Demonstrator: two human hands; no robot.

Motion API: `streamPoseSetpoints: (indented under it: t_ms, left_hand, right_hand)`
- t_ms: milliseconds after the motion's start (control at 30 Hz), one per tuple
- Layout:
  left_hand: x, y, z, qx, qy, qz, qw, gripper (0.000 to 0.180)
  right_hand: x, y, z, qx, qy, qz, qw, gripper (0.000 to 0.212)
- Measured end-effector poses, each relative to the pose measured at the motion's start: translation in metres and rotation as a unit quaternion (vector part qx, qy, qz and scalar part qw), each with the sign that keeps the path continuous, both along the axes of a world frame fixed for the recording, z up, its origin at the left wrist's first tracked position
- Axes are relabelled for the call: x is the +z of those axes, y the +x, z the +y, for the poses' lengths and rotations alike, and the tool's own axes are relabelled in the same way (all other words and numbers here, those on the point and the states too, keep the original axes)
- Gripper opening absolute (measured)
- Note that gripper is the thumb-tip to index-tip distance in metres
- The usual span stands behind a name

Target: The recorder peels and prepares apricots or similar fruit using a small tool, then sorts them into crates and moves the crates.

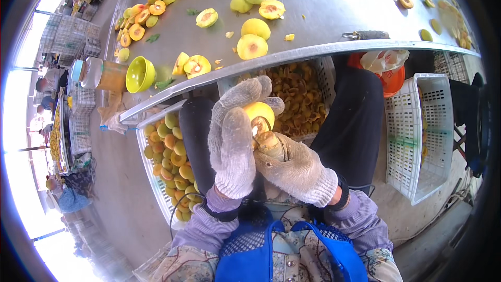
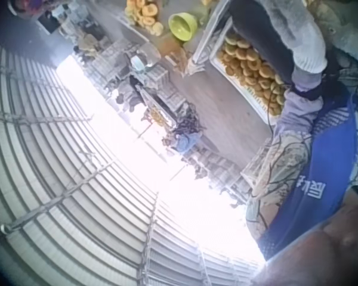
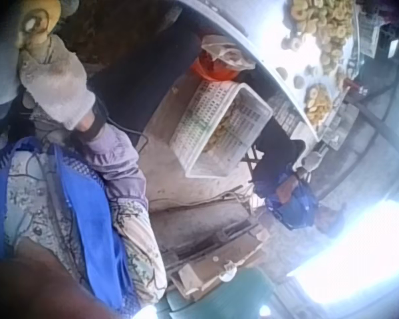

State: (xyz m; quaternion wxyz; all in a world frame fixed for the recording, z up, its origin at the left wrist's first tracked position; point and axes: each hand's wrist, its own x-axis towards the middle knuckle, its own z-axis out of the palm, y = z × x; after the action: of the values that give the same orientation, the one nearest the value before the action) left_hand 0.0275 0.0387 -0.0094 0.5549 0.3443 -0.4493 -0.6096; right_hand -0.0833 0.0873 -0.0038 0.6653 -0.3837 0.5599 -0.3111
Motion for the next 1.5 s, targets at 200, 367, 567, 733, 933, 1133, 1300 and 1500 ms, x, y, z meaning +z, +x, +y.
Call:
streamPoseSetpoints:
  t_ms: [200, 367, 567, 733, 933, 1133, 1300, 1500]
  left_hand:
    - [0.027, 0.002, -0.014, -0.054, 0.055, -0.155, 0.985, 0.046]
    - [0.036, 0.007, -0.023, -0.112, 0.032, -0.215, 0.97, 0.046]
    - [0.027, 0.002, -0.017, -0.067, -0.134, -0.291, 0.945, 0.048]
    - [0.013, 0.002, -0.031, -0.093, -0.231, -0.297, 0.922, 0.028]
    - [0.018, 0.001, -0.028, -0.184, -0.084, -0.239, 0.95, 0.031]
    - [0.008, -0.004, -0.013, -0.153, -0.041, -0.095, 0.983, 0.033]
    - [0.014, -0.008, -0.044, -0.15, -0.335, -0.326, 0.871, 0.023]
    - [0.014, -0.012, -0.024, -0.145, -0.117, -0.163, 0.969, 0.029]
  right_hand:
    - [-0.021, -0.013, 0.007, 0.005, 0.006, -0.275, 0.961, 0.026]
    - [-0.006, -0.027, 0.006, 0.015, 0.082, -0.397, 0.914, 0.027]
    - [-0.018, -0.029, 0.009, 0.026, 0.08, -0.379, 0.922, 0.032]
    - [-0.019, -0.042, 0.011, 0.059, 0.143, -0.462, 0.873, 0.032]
    - [-0.027, -0.028, 0.02, -0.061, 0.112, -0.447, 0.885, 0.028]
    - [-0.039, -0.033, 0.023, -0.006, 0.163, -0.545, 0.822, 0.027]
    - [-0.053, -0.031, 0.03, -0.058, 0.164, -0.618, 0.767, 0.033]
    - [-0.034, -0.035, 0.019, -0.044, 0.219, -0.621, 0.752, 0.037]
